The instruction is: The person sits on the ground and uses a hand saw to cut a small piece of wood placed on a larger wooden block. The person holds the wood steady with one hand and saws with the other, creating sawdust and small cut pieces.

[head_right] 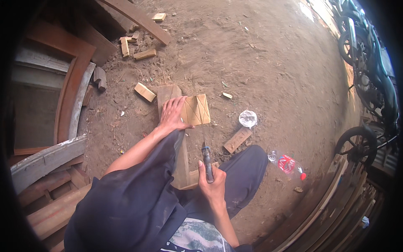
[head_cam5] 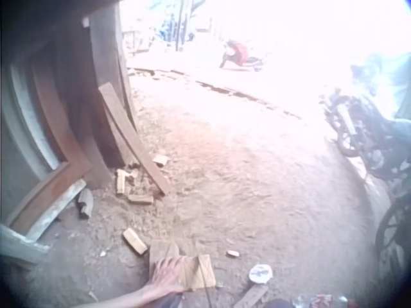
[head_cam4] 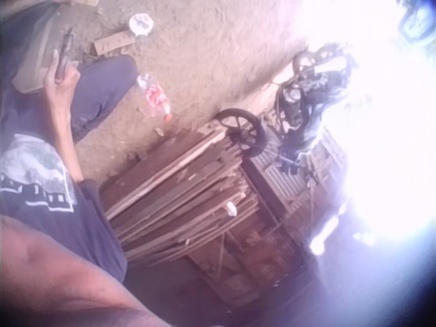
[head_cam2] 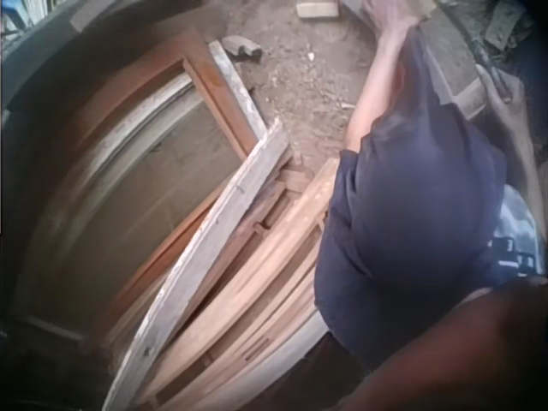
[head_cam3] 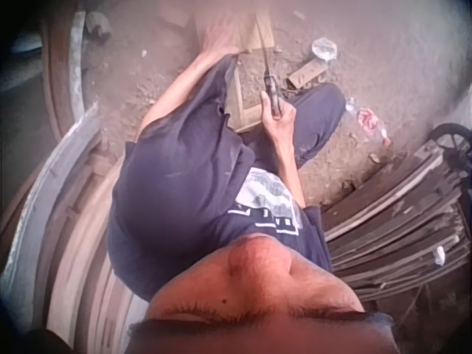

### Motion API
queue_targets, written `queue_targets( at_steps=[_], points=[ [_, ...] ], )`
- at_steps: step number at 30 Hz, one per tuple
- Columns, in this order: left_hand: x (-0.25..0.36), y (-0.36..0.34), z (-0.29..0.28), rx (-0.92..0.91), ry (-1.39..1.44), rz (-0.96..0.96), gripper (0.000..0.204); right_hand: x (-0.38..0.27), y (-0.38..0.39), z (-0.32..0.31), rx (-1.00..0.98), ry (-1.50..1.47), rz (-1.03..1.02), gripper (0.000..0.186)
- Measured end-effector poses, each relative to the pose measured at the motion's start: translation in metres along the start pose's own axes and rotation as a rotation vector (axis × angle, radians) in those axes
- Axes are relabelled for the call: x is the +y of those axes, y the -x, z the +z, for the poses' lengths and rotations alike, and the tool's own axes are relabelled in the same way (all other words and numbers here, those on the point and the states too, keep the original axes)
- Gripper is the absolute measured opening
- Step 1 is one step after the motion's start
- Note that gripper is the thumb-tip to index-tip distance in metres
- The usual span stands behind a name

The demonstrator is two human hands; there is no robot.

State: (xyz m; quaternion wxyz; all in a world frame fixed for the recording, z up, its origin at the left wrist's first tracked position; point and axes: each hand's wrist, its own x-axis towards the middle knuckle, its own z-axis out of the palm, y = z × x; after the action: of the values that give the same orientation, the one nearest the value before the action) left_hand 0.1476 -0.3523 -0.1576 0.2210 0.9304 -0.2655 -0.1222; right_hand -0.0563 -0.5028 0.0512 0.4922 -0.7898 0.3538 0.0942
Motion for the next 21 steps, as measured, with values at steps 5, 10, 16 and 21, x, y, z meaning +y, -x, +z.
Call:
queue_targets(
  at_steps=[5, 10, 16, 21],
  points=[
    [0.000, 0.001, 0.000, -0.014, -0.022, -0.021, 0.139, -0.014, 0.049, -0.032, -0.042, 0.032, 0.062, 0.047],
    [-0.002, 0.001, 0.004, 0.034, -0.028, 0.014, 0.140, -0.008, 0.043, -0.033, -0.021, -0.031, 0.054, 0.045],
    [-0.006, 0.001, 0.005, 0.006, -0.039, -0.019, 0.141, 0.002, 0.009, -0.005, -0.039, 0.027, -0.029, 0.051],
    [-0.005, -0.001, 0.005, -0.005, -0.042, -0.027, 0.142, -0.016, 0.055, -0.046, -0.059, 0.029, 0.067, 0.049]
  ],
)
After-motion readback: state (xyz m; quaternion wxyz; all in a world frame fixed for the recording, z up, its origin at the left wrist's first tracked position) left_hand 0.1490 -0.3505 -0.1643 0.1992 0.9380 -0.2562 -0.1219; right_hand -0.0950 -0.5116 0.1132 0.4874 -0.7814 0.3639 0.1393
